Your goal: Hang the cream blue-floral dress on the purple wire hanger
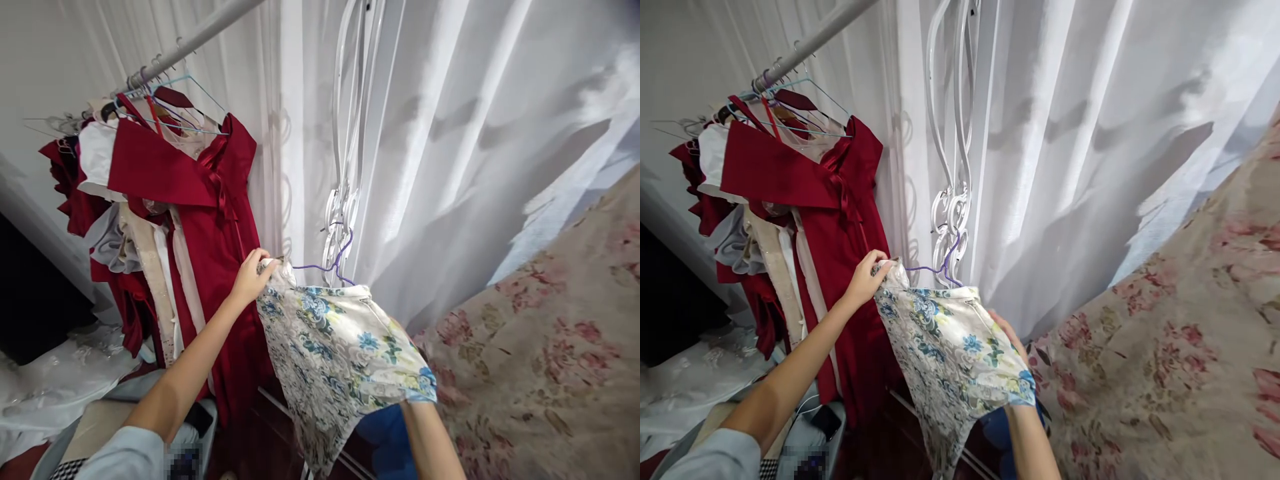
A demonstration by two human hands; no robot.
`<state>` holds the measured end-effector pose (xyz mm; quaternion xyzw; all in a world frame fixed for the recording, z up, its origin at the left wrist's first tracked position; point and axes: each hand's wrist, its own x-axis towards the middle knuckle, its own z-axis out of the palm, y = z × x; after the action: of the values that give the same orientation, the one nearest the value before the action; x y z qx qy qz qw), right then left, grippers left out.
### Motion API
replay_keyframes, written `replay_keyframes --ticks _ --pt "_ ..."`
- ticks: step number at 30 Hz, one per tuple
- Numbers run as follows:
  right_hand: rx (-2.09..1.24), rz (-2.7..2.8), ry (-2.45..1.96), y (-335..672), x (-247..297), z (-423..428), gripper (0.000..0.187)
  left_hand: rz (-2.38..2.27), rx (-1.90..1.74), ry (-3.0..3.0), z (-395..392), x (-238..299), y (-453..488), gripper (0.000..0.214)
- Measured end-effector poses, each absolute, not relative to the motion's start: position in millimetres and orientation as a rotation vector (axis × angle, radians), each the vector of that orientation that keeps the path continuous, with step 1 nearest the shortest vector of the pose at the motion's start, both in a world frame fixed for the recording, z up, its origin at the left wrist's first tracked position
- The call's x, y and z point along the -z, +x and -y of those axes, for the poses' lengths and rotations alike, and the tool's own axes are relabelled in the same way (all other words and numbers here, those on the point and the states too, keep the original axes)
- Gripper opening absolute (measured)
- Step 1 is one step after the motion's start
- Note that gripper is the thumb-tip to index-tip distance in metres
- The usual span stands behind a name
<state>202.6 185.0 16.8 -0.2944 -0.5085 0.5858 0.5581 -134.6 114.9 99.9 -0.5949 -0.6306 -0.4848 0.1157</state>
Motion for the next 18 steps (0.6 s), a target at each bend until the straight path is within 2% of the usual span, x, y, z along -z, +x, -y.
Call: replay_keyframes --ticks 2,3,7,11,15,18 --pt "-1.415 1.015 -0.661 217.8 0.9 -169.6 0.055 1.895 1.405 -1.715 -102.9 -88.0 -138.3 0.018" --pt "-1.398 0.959 -0.665 225.1 6.9 -162.7 0.053 1.905 1.403 -1.704 -97.7 -83.9 -139.1 0.018" --pt "-1.224 0.918 -0.78 239.1 3.9 -153.0 0.036 1.827 1.456 -1.676 -85.1 -88.3 -127.8 0.017" --pt "-1.073 0.762 -0.694 239.9 -23.9 -160.3 0.027 1.711 1.359 -1.778 -85.1 -120.0 -97.9 0.02" --pt "-1.037 0.677 -0.702 253.9 -26.6 -148.4 0.023 1.706 1.081 -2.039 -94.6 -139.9 -67.8 0.033" --pt "-0.983 0.792 -0.696 274.8 -7.7 -128.2 0.022 1.68 1.166 -2.105 -103.0 -125.4 -56.3 0.035"
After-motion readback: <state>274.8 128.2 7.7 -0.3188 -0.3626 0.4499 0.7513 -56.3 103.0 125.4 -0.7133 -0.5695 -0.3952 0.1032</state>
